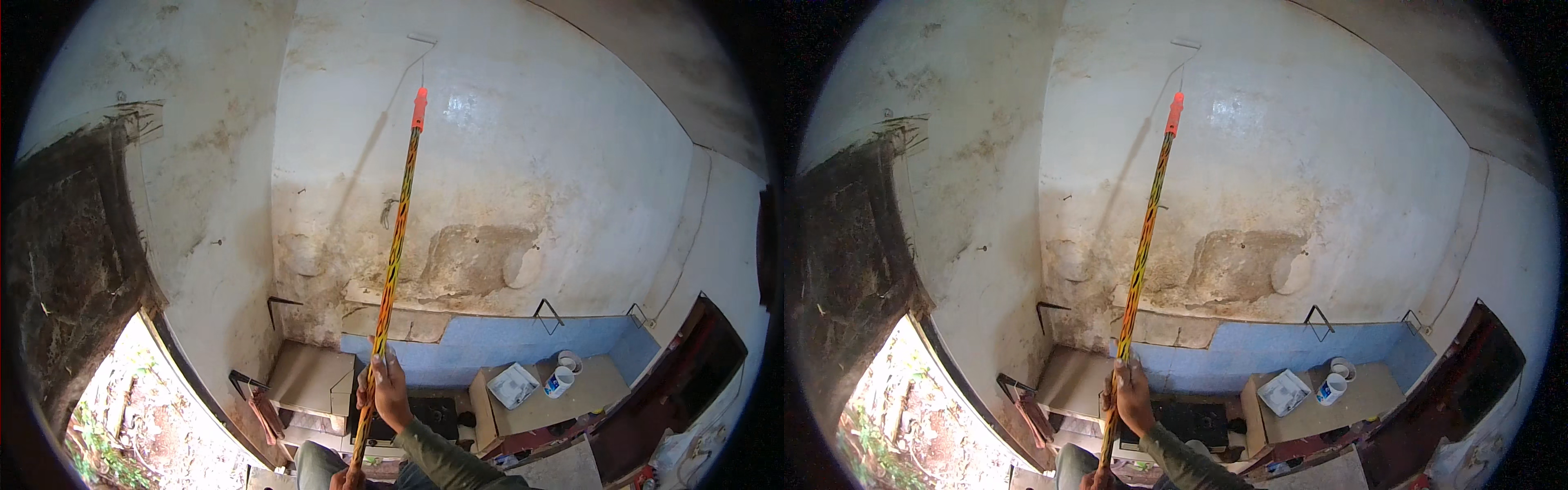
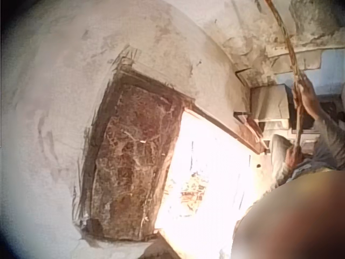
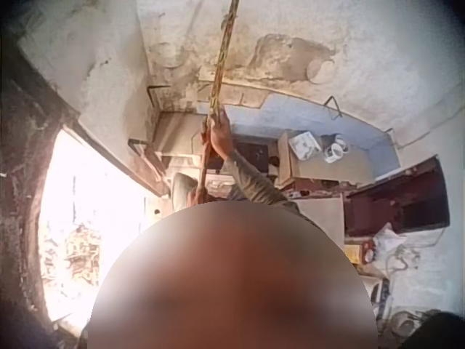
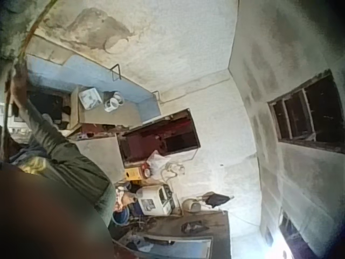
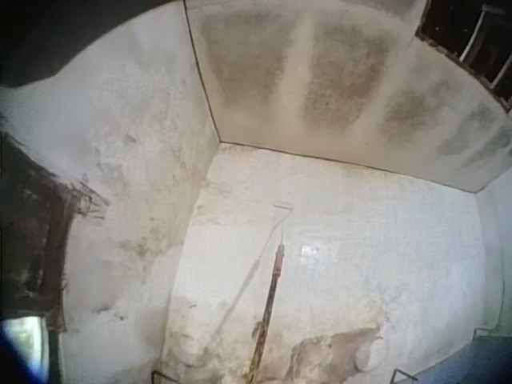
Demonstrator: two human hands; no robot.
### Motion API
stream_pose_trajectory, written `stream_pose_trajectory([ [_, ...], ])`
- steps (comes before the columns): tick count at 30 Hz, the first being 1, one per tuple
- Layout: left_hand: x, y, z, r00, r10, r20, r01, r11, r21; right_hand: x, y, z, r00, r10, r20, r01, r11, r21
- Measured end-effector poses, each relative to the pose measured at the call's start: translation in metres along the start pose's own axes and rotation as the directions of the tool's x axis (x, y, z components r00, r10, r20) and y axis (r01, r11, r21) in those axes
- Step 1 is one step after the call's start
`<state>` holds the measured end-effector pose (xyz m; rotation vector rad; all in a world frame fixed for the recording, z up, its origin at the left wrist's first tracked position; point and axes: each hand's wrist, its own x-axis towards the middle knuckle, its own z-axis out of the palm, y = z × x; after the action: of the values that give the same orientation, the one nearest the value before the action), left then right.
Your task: Painting the ceiling of a room using a paint roller attached to an extension pole.
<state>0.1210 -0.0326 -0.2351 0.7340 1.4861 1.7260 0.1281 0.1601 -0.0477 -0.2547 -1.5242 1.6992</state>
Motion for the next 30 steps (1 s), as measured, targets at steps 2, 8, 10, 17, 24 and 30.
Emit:
stream_pose_trajectory([
  [2, -0.014, 0.01, -0.005, 0.999, 0.023, -0.032, -0.023, 1.0, -0.005, -0.015, -0.003, 0.014, 1.0, 0.01, 0.024, -0.011, 0.998, 0.061],
  [8, -0.008, -0.003, -0.039, 0.997, 0.072, 0.008, -0.072, 0.984, 0.162, -0.006, -0.021, 0.02, 0.998, 0.051, -0.041, -0.043, 0.985, 0.165],
  [10, 0.001, 0.038, -0.048, 0.994, 0.01, 0.111, -0.028, 0.986, 0.163, 0.0, -0.03, 0.019, 0.997, 0.043, -0.061, -0.03, 0.977, 0.212],
  [17, 0.009, 0.066, -0.069, 0.982, 0.01, 0.19, -0.079, 0.931, 0.357, 0.012, -0.049, -0.021, 0.968, -0.067, -0.242, 0.14, 0.943, 0.301],
  [24, 0.009, 0.097, -0.075, 0.964, -0.04, 0.263, -0.171, 0.665, 0.727, -0.054, -0.031, -0.072, 0.841, 0.052, -0.538, 0.155, 0.931, 0.332],
  [30, 0.015, 0.102, -0.047, 0.9, -0.245, 0.361, -0.205, 0.492, 0.846, -0.13, 0.015, -0.13, 0.658, 0.162, -0.735, 0.192, 0.908, 0.373],
])
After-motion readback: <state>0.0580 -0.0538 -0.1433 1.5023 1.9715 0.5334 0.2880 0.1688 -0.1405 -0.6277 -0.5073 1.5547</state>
